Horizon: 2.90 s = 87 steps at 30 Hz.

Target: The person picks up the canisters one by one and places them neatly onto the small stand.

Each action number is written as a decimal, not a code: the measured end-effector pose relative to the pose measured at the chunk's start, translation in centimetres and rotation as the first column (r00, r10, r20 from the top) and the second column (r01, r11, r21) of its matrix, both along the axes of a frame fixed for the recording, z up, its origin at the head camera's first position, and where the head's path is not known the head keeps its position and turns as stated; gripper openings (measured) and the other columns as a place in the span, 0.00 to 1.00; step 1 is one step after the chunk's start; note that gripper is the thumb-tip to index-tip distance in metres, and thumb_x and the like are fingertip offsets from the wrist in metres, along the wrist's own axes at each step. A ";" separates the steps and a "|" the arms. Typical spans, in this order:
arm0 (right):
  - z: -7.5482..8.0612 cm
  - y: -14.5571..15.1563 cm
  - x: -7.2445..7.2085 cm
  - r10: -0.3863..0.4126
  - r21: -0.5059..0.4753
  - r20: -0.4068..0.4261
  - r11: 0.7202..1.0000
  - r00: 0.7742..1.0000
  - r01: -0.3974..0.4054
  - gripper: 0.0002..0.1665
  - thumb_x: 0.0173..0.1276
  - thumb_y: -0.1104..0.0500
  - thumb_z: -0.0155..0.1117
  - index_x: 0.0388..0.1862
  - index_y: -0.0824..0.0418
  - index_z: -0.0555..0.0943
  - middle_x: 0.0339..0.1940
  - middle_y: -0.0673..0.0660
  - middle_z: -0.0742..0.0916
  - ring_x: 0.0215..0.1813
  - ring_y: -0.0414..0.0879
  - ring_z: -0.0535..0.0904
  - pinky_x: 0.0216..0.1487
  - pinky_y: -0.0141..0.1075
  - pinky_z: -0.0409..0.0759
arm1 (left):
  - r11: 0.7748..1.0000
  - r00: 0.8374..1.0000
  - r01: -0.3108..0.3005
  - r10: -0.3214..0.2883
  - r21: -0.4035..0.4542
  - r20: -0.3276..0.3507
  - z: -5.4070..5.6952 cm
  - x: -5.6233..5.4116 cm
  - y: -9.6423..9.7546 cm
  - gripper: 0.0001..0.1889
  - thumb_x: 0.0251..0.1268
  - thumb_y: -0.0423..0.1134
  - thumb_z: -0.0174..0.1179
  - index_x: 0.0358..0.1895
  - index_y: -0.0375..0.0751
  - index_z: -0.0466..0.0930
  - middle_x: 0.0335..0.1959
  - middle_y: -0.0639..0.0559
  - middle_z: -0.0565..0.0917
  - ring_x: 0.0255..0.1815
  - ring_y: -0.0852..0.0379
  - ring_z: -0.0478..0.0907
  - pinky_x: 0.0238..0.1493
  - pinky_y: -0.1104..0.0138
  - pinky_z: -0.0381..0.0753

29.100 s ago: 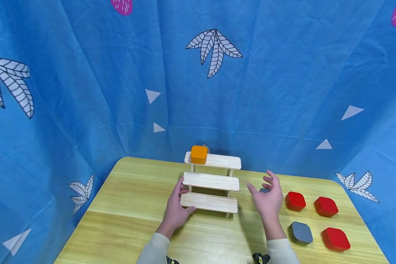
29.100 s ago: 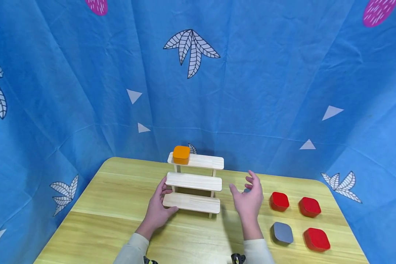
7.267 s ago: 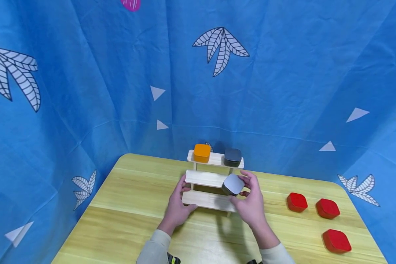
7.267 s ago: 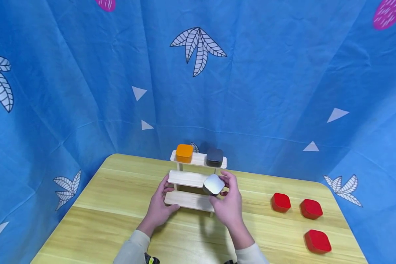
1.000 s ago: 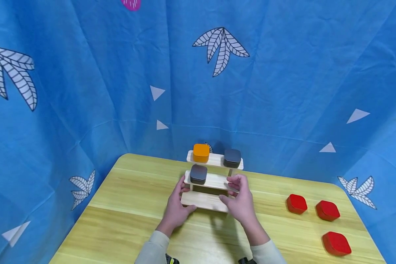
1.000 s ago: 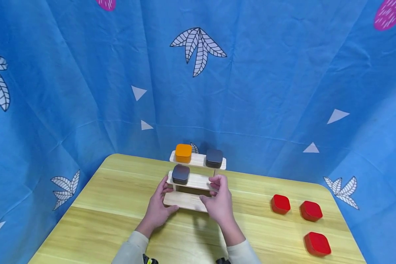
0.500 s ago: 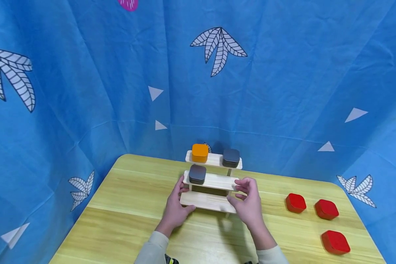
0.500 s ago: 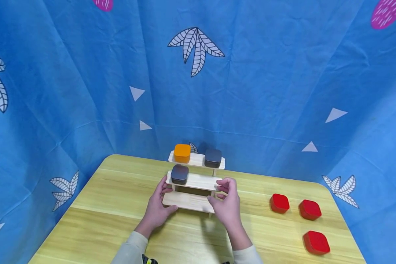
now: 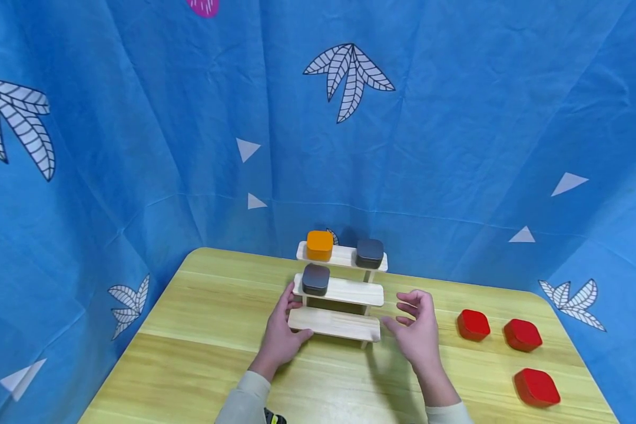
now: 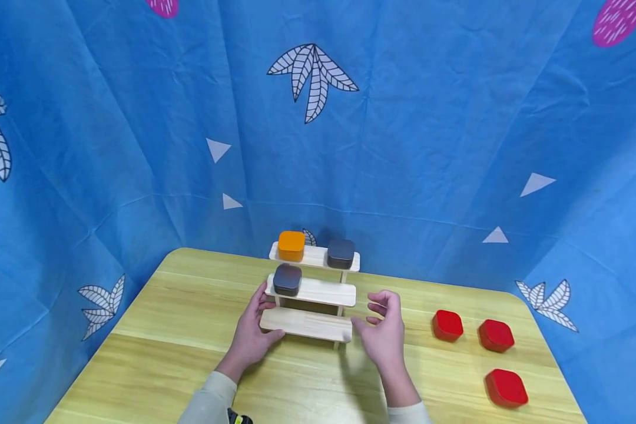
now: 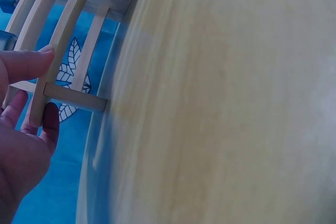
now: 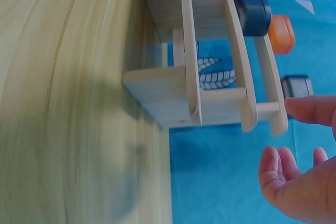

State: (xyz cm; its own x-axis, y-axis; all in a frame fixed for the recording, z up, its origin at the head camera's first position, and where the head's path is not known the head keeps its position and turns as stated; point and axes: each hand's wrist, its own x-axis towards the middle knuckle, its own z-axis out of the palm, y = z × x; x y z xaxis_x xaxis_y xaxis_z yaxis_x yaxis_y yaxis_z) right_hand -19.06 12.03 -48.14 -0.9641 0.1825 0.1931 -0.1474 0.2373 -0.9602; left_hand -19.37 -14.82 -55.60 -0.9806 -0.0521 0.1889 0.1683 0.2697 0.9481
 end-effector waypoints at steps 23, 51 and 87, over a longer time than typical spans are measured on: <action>-1.6 6.2 1.4 -0.222 0.059 0.074 0.974 0.972 0.218 0.37 0.51 0.79 0.73 0.55 0.68 0.63 0.55 0.60 0.80 0.53 0.52 0.75 0.40 0.23 0.77 | 1.000 0.999 0.010 -0.010 -0.008 -0.039 -0.2 0.0 -0.1 0.60 0.45 0.20 0.74 0.81 0.50 0.48 0.65 0.49 0.69 0.63 0.49 0.70 0.70 0.45 0.60; -3.6 11.2 1.9 -0.440 0.198 0.165 0.891 0.883 0.408 0.37 0.52 0.69 0.78 0.55 0.63 0.65 0.57 0.58 0.75 0.59 0.55 0.71 0.32 0.19 0.73 | 1.000 1.000 0.011 -0.011 -0.003 -0.026 0.1 -0.2 -0.1 0.59 0.46 0.20 0.74 0.81 0.48 0.48 0.64 0.53 0.70 0.62 0.53 0.70 0.70 0.47 0.61; -5.1 13.7 -0.3 -0.512 0.354 0.149 0.826 0.846 0.438 0.44 0.55 0.59 0.79 0.62 0.69 0.63 0.60 0.71 0.69 0.60 0.67 0.68 0.51 0.54 0.69 | 1.000 1.000 0.008 -0.008 0.017 -0.023 -0.1 -0.1 -0.2 0.59 0.45 0.20 0.74 0.81 0.50 0.50 0.64 0.51 0.70 0.63 0.49 0.71 0.66 0.47 0.66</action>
